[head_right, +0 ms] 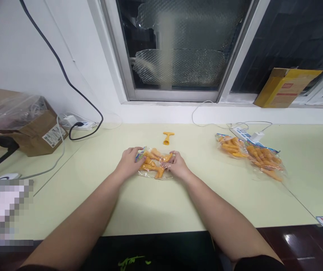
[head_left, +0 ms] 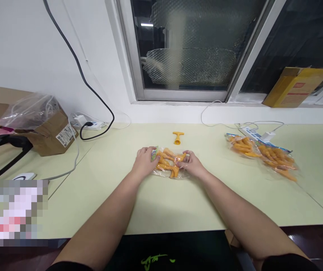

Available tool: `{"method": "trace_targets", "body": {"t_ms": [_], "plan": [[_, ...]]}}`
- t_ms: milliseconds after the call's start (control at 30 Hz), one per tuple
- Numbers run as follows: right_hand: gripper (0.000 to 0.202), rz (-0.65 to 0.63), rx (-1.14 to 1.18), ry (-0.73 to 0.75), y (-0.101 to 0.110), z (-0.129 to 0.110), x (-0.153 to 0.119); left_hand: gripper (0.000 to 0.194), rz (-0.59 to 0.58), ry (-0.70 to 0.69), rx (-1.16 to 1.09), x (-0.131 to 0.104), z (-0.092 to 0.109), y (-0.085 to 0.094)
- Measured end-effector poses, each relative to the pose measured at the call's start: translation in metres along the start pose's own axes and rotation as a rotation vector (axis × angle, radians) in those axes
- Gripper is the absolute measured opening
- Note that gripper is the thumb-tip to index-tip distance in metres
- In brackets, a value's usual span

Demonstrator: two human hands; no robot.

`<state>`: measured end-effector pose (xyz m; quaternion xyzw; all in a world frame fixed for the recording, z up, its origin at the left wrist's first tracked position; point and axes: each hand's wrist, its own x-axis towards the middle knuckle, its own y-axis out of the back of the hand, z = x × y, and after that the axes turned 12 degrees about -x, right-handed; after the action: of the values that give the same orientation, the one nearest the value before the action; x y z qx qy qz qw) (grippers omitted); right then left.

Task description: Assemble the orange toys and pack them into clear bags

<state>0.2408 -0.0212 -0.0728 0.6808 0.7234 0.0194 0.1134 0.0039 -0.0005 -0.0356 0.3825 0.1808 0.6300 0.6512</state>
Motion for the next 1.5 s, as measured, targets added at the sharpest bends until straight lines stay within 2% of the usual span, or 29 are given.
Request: {"method": "trace_targets", "body": {"t_ms": [67, 133, 433, 533, 633, 767, 900, 1100, 1167, 1300, 1500], "plan": [[0.07, 0.024, 0.034, 0.001, 0.0, 0.001, 0.002, 0.049, -0.071, 0.087, -0.01, 0.007, -0.013, -0.002], [0.069, 0.042, 0.043, -0.008, 0.001, 0.001, 0.003, 0.05, -0.093, 0.112, -0.024, 0.012, -0.02, -0.006], [0.076, 0.071, 0.137, 0.027, 0.007, -0.01, -0.001, 0.041, -0.107, -0.015, -0.13, 0.016, -0.026, -0.012], [0.064, 0.092, 0.254, -0.014, 0.009, -0.013, 0.0, 0.041, -0.097, -0.031, -0.146, 0.016, -0.029, -0.013], [0.044, 0.094, 0.383, -0.083, 0.012, -0.015, 0.0, 0.042, -0.113, -0.046, -0.163, 0.015, -0.029, -0.013], [0.02, -0.001, 0.437, -0.196, 0.015, -0.018, -0.001, 0.046, -0.16, -0.118, -0.175, 0.011, -0.023, -0.009], [0.02, -0.098, 0.27, -0.181, 0.015, -0.013, -0.001, 0.044, -0.23, -0.162, -0.166, 0.005, -0.014, -0.002], [0.032, -0.023, -0.283, 0.131, 0.025, 0.003, 0.006, 0.054, -0.26, -0.166, -0.133, 0.001, -0.009, 0.002], [0.035, -0.023, -0.389, 0.204, 0.028, 0.004, 0.008, 0.062, -0.266, -0.156, -0.117, 0.0, -0.008, 0.002], [0.038, -0.003, -0.463, 0.222, 0.029, 0.002, 0.01, 0.07, -0.289, -0.148, -0.087, -0.001, -0.005, 0.003], [0.046, -0.004, -0.497, 0.192, 0.024, -0.003, 0.006, 0.067, -0.297, -0.177, -0.019, -0.002, 0.002, 0.008]]}}
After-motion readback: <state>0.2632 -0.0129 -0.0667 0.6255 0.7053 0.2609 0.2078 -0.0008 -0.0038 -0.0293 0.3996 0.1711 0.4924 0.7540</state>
